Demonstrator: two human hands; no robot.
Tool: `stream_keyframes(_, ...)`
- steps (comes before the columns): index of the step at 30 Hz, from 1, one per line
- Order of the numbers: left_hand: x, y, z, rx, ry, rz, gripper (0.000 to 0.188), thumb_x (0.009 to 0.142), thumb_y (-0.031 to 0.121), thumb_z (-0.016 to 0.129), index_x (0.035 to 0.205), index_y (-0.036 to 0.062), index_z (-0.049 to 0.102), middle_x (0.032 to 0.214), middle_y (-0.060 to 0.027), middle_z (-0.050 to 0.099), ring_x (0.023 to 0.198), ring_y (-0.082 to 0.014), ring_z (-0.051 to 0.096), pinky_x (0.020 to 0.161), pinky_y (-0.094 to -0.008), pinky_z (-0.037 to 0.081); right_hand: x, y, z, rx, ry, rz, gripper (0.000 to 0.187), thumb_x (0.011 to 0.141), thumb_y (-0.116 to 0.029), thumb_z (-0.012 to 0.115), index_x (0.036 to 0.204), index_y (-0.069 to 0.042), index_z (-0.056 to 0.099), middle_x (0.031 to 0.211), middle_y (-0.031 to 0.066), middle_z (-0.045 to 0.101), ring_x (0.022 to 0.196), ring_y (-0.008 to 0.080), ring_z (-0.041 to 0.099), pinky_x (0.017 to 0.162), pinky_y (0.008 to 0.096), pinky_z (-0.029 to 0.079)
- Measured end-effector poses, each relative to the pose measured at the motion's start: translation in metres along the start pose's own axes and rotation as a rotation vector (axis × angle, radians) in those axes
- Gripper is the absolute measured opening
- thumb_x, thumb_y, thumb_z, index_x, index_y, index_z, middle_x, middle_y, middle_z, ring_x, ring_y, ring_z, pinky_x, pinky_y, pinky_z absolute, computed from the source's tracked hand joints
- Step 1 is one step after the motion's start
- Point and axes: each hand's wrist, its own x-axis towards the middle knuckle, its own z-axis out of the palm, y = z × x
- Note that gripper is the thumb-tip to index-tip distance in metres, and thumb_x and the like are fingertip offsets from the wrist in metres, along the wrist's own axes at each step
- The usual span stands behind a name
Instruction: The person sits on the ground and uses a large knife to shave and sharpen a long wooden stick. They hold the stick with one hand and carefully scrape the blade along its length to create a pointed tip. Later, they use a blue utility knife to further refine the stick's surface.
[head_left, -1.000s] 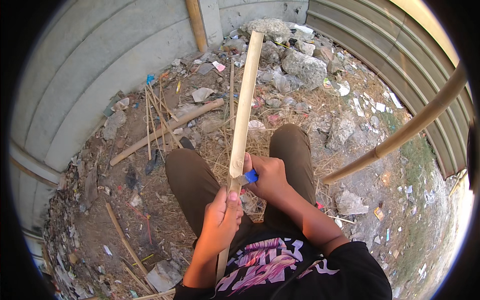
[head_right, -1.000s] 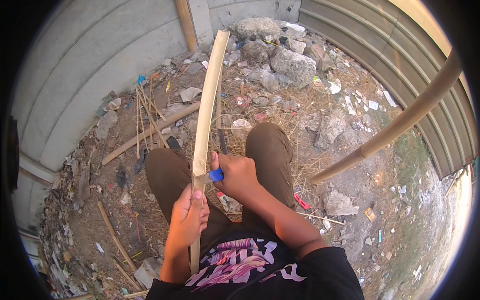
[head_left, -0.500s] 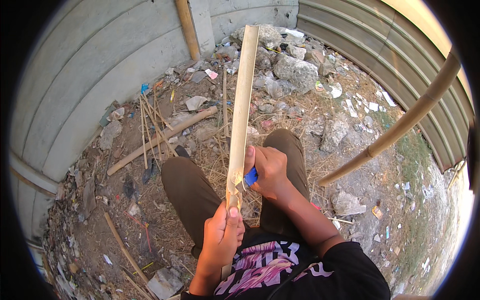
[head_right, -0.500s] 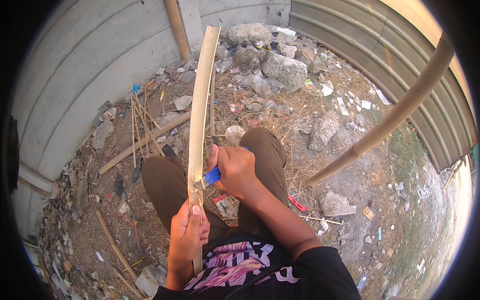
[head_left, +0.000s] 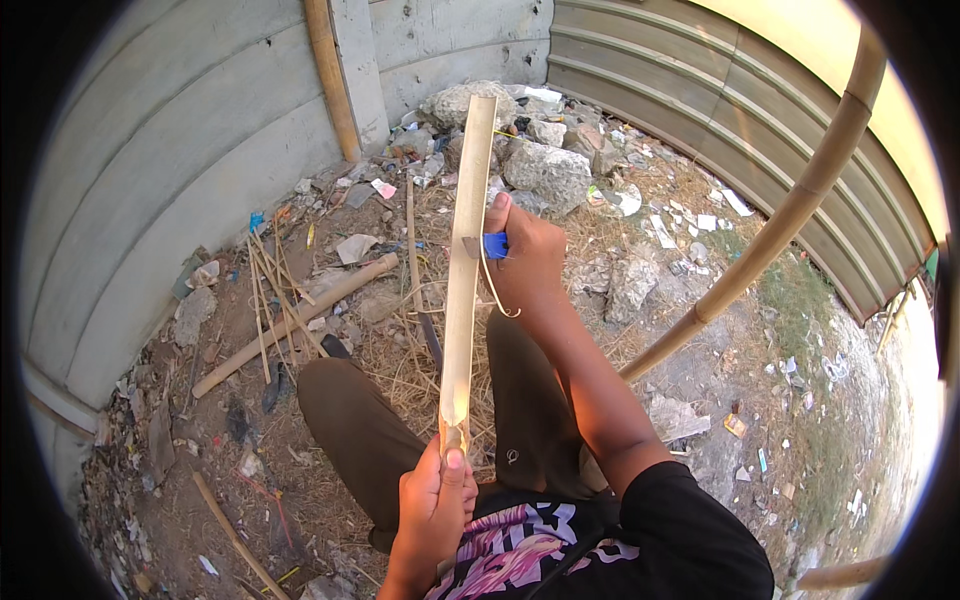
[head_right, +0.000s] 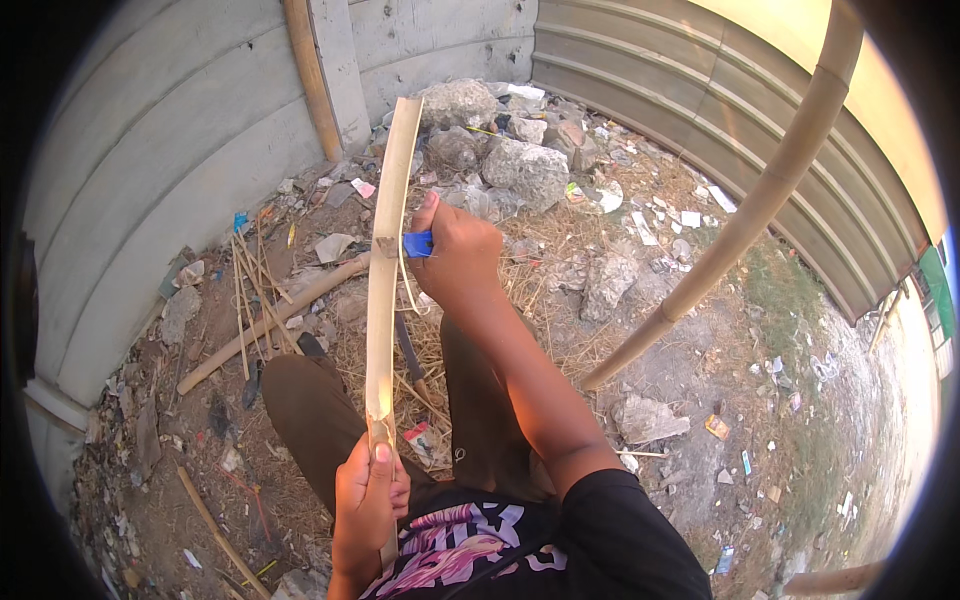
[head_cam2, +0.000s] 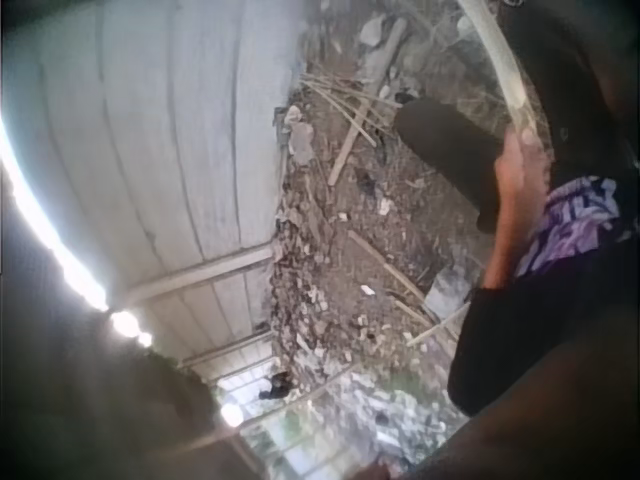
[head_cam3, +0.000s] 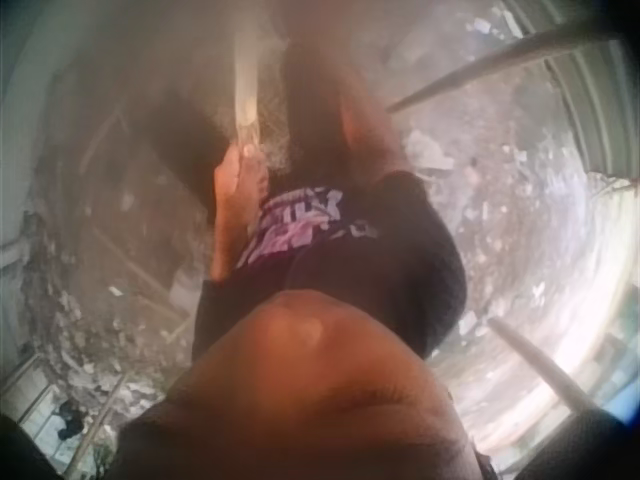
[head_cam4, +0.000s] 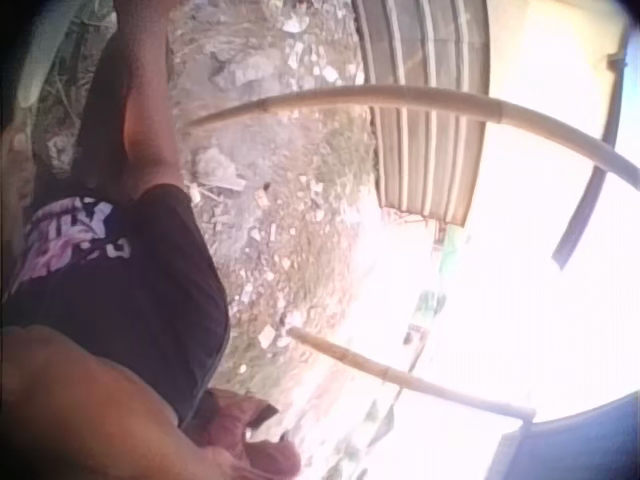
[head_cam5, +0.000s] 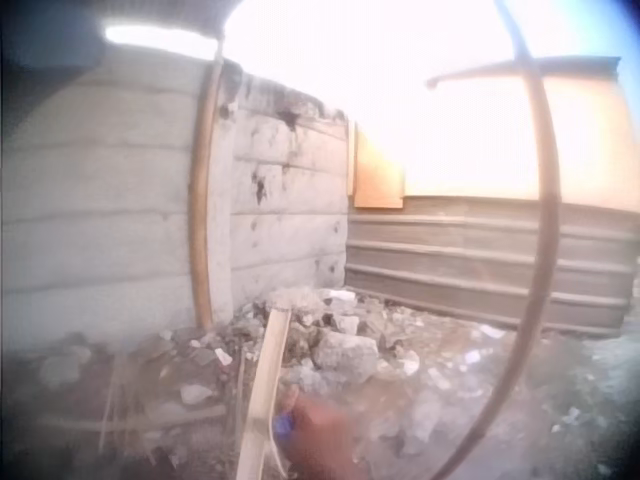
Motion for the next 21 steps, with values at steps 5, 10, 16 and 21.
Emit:
stream_keyframes(5,0.003,0.001,0.009,0.009,-0.035,0.008,0.030,0.109,0.033,0.042,0.093,0.0073,0.046,0.063,0.0041,0.039,0.051,-0.0015,0.034,0.044,-0.0186,0.029,0.056,0.021,0.009,-0.106,-0.048,0.214,0.039,0.098,-0.025,0.052,0.068,-0.003,0.063,0.064,0.0204,0.064,0.057,0.0403,0.064,0.054,0.0495,0.049)
stream_keyframes(10,-0.009,-0.039,0.010,0.074,-0.190,0.007,0.031,0.108,0.035,0.044,0.097,0.0068,0.048,0.065,0.0043,0.040,0.053,-0.0019,0.035,0.046,-0.0186,0.030,0.141,0.100,0.005,-0.174,0.052,0.814,0.042,0.092,-0.032,0.055,0.087,0.004,0.074,0.088,0.0294,0.070,0.091,0.0451,0.069,0.079,0.0477,0.055)
stream_keyframes(16,0.022,-0.009,-0.016,-0.028,-0.067,-0.126,0.030,0.108,0.034,0.045,0.097,0.0066,0.048,0.067,0.0051,0.039,0.054,-0.0013,0.033,0.047,-0.0177,0.029,0.103,0.091,-0.044,-0.143,-0.306,0.537,0.048,0.096,-0.035,0.055,0.072,0.005,0.066,0.061,0.0247,0.062,0.060,0.0410,0.062,0.063,0.0471,0.047)
stream_keyframes(21,0.034,-0.011,-0.009,0.340,-0.023,0.105,0.022,0.107,0.023,0.048,0.111,0.0023,0.054,0.068,-0.0007,0.049,0.055,-0.0068,0.044,0.050,-0.0235,0.037,-0.028,0.008,-0.047,-0.199,-0.492,0.148,0.040,0.100,-0.027,0.055,0.068,-0.004,0.060,0.052,0.0134,0.055,0.046,0.0338,0.056,0.048,0.0460,0.043)
